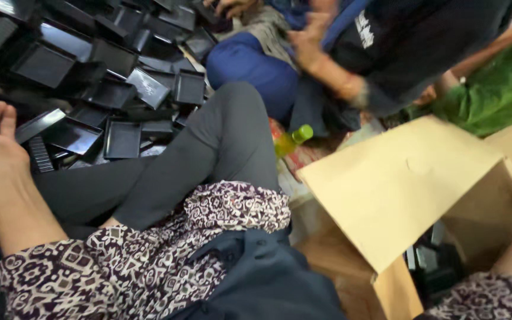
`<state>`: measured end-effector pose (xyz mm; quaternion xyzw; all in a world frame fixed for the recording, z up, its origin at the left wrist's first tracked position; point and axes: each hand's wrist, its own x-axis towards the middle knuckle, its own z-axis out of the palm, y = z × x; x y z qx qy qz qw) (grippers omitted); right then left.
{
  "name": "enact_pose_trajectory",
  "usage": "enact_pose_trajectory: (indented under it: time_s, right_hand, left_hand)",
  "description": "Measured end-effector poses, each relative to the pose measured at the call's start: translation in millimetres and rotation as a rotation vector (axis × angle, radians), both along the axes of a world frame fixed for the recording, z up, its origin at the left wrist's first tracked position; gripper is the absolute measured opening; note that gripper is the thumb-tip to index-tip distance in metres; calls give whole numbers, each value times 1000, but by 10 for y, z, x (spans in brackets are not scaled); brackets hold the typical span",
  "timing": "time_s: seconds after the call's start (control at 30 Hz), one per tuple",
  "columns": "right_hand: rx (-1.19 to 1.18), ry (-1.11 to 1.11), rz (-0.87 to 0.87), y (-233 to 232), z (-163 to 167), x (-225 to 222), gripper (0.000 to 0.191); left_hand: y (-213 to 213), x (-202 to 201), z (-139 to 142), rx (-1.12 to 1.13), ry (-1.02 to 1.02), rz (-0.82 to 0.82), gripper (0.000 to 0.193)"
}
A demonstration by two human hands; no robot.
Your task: The person sits on the floor among a large pile of black plastic boxes, picks up boxes one at a time, turns them over and closes or fits the lids, and sets them back onto the pile. Other people around them handle boxes from the same pile.
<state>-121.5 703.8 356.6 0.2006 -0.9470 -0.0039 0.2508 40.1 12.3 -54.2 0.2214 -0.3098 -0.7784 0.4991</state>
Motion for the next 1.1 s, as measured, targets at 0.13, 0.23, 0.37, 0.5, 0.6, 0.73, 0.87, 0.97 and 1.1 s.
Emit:
enact_pose_trajectory:
  time_s: [0.13, 0.23, 0.37, 0.5, 0.6, 0.73, 0.87, 0.97, 1.1]
  right_hand:
    - [-77, -148, -55, 239, -303, -254, 33]
    - [-100, -237, -17, 141, -470, -509, 29]
    - [-138, -337, 152, -587, -651, -919, 25]
    - [-133, -395, 398, -1788, -890, -1235, 22]
    - [-136, -443, 649, -2694, -1151, -1170, 20]
    - [53, -474, 927, -3837, -1563, -890, 18]
    - [124, -570, 1220, -4788, -1949, -727, 19]
    - [154, -627, 1240, -5302, -2194, -758, 17]
    - [197, -627, 1234, -5779, -2524, -937, 18]
  left_hand:
    - [-46, 92, 154, 78, -120, 16, 35]
    - [2, 27, 270, 120, -59, 74, 38]
    - [49, -33, 295, 155, -116, 123, 33]
    - [-10, 1, 290, 101, -90, 209, 33]
    - [-30, 8, 288, 94, -76, 243, 33]
    - [-8, -31, 279, 67, -82, 238, 34]
    - [-3, -94, 329, 97, -129, 212, 34]
    - [41, -164, 379, 92, -144, 176, 35]
    - [100, -269, 415, 96, -136, 120, 34]
